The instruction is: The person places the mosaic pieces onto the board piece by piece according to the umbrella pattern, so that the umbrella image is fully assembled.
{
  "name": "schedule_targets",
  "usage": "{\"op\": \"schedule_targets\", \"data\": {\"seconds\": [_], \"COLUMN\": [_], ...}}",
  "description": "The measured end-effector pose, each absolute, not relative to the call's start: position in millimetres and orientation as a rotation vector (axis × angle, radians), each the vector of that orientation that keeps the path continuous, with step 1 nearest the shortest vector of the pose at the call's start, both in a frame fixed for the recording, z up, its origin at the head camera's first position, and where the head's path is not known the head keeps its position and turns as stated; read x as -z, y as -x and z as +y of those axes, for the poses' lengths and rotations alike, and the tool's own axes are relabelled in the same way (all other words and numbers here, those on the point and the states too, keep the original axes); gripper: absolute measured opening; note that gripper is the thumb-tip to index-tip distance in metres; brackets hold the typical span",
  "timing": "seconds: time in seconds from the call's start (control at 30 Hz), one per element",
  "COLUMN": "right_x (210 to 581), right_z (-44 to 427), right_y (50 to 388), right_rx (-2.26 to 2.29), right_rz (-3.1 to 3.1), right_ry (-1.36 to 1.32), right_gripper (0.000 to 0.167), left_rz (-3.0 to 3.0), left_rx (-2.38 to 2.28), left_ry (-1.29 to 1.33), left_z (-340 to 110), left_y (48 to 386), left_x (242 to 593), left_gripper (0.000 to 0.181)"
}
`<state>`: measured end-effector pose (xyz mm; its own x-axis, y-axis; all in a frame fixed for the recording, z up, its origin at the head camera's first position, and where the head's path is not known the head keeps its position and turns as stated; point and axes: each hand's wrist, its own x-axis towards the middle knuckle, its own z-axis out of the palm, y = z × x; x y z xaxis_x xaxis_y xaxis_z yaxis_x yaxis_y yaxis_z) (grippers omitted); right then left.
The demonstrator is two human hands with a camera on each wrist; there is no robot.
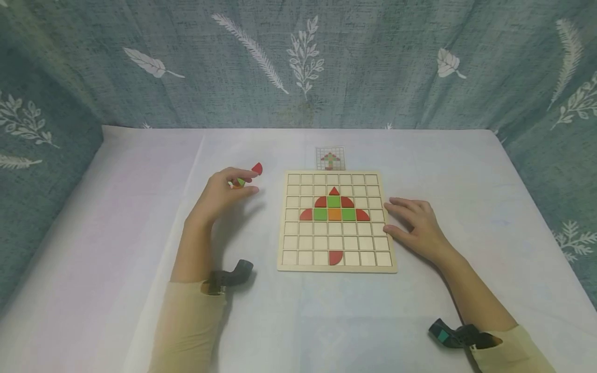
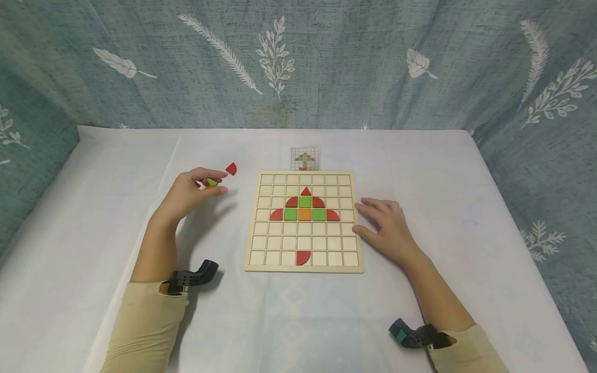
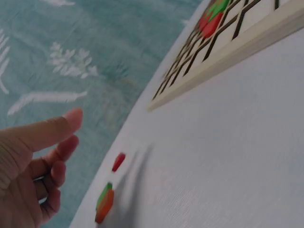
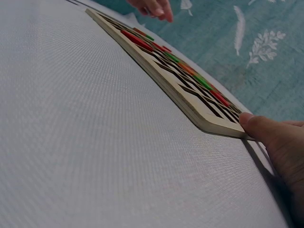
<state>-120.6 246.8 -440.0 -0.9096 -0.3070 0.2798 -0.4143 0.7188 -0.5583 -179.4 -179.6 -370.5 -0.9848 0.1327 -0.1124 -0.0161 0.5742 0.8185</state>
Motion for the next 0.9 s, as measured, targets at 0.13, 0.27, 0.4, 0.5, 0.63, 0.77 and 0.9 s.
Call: {"op": "schedule_targets", "data": {"seconds": [0.13, 0.27, 0.4, 0.5, 0.63, 0.77, 0.9], "right_x": [441.5, 441.6, 441.5, 441.2, 440.7, 440.1, 439.8], "right_z": [247.8, 247.8, 247.3, 247.0, 246.7, 246.7, 246.1], "right_y": [119.5, 119.2, 119.5, 119.8, 120.4, 121.1, 121.1], "right_rx": [-0.959, -0.956, -0.953, -0.959, -0.960, -0.951, -0.952], "right_rz": [-2.754, -2.750, -2.749, -2.750, -2.757, -2.766, -2.758], "right_ry": [-0.585, -0.593, -0.590, -0.582, -0.580, -0.581, -0.585], "right_gripper": [0.050, 0.050, 0.050, 0.050, 0.049, 0.049, 0.049], "left_rz": [2.694, 2.695, 2.722, 2.779, 2.794, 2.733, 2.701], "left_rx": [-1.305, -1.288, -1.183, -1.068, -1.030, -1.082, -1.090], "left_ry": [-0.095, -0.044, -0.049, -0.077, -0.026, 0.027, 0.023], "left_z": [-189.5, -197.0, -199.7, -199.2, -199.6, -201.8, -205.1], "left_y": [178.7, 180.2, 184.5, 187.0, 186.5, 186.5, 187.1], "left_x": [371.5, 375.5, 382.0, 386.2, 389.2, 390.6, 392.0], "left_gripper": [0.043, 0.043, 0.044, 0.044, 0.047, 0.046, 0.042]}}
